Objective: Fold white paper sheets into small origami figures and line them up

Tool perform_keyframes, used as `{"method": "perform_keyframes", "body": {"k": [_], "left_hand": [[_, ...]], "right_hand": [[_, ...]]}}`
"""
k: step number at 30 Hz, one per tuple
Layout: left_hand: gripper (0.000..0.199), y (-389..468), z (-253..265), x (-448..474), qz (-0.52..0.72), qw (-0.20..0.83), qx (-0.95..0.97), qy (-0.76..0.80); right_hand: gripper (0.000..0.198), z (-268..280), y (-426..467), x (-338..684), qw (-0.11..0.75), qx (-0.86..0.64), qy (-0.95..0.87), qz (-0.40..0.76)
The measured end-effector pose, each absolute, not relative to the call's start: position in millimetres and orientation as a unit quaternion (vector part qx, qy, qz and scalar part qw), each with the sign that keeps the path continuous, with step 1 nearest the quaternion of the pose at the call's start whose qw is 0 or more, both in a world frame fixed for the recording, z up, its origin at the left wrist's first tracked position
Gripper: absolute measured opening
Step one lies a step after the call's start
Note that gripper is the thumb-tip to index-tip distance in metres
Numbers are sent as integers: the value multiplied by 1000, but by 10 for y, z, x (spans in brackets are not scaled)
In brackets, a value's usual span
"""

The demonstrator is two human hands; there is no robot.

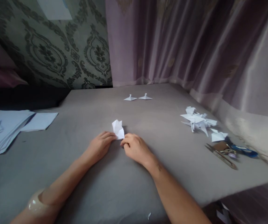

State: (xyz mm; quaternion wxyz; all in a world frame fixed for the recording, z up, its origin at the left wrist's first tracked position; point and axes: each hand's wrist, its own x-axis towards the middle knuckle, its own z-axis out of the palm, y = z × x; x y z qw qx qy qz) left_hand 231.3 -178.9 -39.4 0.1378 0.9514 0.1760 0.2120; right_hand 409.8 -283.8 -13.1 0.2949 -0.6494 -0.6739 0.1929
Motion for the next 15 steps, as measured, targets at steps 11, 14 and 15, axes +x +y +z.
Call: {"method": "perform_keyframes", "body": {"k": [11, 14, 15], "left_hand": [[15, -1846, -390, 2424, 231, 166, 940, 186], [18, -1866, -368, 2476, 226, 134, 945, 197], [19, -1874, -359, 2490, 224, 115, 946, 205]], "right_hand": [[16, -238, -2749, 4150, 404, -664, -572, 264], [17, -244, -2746, 4149, 404, -663, -574, 262], [16, -248, -2742, 4148, 408, -662, -571, 263]]}}
